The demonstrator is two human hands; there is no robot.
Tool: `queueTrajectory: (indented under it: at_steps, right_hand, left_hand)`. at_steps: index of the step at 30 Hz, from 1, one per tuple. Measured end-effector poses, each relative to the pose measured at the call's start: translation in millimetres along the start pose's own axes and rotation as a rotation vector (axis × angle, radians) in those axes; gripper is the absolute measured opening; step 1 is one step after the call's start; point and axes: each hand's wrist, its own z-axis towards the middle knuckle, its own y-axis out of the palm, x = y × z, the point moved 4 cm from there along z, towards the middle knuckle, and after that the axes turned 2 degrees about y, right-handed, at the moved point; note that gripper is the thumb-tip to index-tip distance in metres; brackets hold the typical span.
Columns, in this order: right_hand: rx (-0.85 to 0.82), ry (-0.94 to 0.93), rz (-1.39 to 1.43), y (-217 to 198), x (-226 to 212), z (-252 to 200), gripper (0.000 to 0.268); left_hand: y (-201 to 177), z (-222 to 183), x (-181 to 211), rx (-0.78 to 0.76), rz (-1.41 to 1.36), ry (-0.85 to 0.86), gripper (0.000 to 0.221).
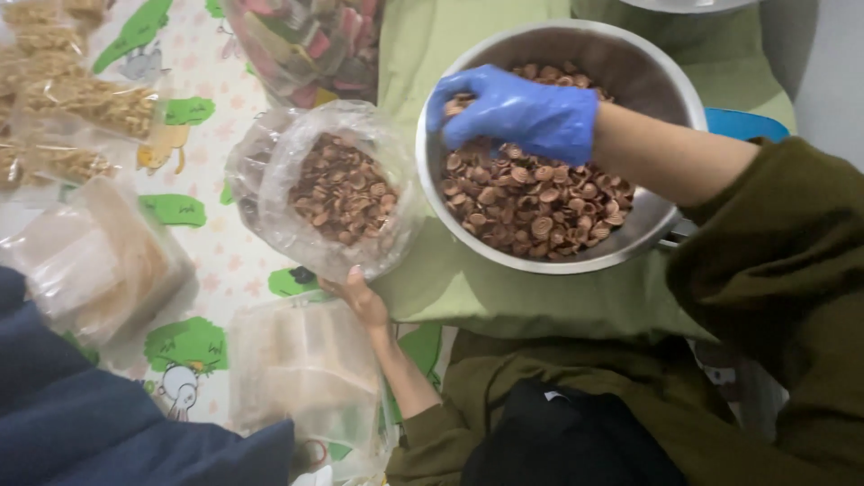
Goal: The person repeatedly scoops small brown confectionery pieces from a large metal bowl and places them into a clear plastic bag held open with the other hand. The task continues throughout the clip with the same repetitive scooping and filling motion.
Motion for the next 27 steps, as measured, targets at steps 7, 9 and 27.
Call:
queueTrajectory:
  at_steps: [7, 9, 27]
  right_hand:
    - [0.016, 0.093, -0.151, -49.1, 67.0, -3.0, 0.020]
    - [-0.027, 0.031, -0.466, -54.7, 62.1, -13.4, 0.025]
    - [-0.207, -0.607, -0.553, 79.5, 28.6, 68.7, 0.042]
  left_hand:
    - [4.2, -1.3, 8.6, -0.055, 0.061, -0.065, 0.076]
    - [3.0, -3.3, 11.0, -0.058, 0.146, -0.177, 0.081]
    - [-3.8, 1.9, -33.8, -0.088, 0.281, -0.076, 0.077]
